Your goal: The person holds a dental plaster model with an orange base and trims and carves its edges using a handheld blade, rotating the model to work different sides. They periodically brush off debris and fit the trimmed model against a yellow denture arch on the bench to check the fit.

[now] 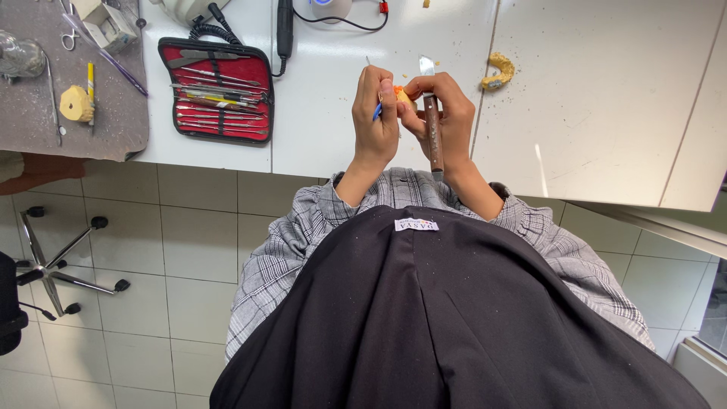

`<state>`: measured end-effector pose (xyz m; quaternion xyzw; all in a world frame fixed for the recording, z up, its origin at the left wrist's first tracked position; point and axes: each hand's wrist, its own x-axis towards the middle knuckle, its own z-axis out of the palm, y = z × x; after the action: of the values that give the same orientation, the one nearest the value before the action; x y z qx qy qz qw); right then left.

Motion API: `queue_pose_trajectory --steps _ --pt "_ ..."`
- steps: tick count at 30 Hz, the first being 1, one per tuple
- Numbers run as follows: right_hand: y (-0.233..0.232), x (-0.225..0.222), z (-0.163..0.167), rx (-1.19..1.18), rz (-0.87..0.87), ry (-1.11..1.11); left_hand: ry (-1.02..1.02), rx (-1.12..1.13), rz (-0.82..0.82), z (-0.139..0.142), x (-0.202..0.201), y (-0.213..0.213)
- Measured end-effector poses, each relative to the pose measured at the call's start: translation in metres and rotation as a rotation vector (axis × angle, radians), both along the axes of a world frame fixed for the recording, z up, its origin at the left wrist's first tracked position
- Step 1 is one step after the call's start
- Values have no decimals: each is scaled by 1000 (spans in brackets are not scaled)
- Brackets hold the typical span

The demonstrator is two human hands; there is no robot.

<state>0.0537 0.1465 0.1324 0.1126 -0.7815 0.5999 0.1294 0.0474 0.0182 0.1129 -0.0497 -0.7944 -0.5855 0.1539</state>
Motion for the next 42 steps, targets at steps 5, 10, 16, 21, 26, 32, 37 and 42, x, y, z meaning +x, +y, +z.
queue_pose_trajectory --steps 5,10,16,21,26,32,37,42 --pt "0 0 -8 52 -35 52 39 -23 53 -7 4 5" --pt "-1 -1 -15 14 -42 29 44 -33 49 -4 7 9" --pt "-3 -6 -12 36 -55 84 -1 30 62 2 4 7" --pt "-6 -6 -9 50 -66 96 12 24 60 9 3 4" --pt "-2 -4 -15 -2 -64 54 -125 -6 -48 13 0 -5" --pt "12 -1 -9 -171 96 -347 -272 65 -142 12 2 -7" --pt "13 -3 3 -114 131 -158 -183 18 -97 12 2 -3" --pt "8 -5 4 -170 42 -355 -21 -53 -92 7 5 -5"
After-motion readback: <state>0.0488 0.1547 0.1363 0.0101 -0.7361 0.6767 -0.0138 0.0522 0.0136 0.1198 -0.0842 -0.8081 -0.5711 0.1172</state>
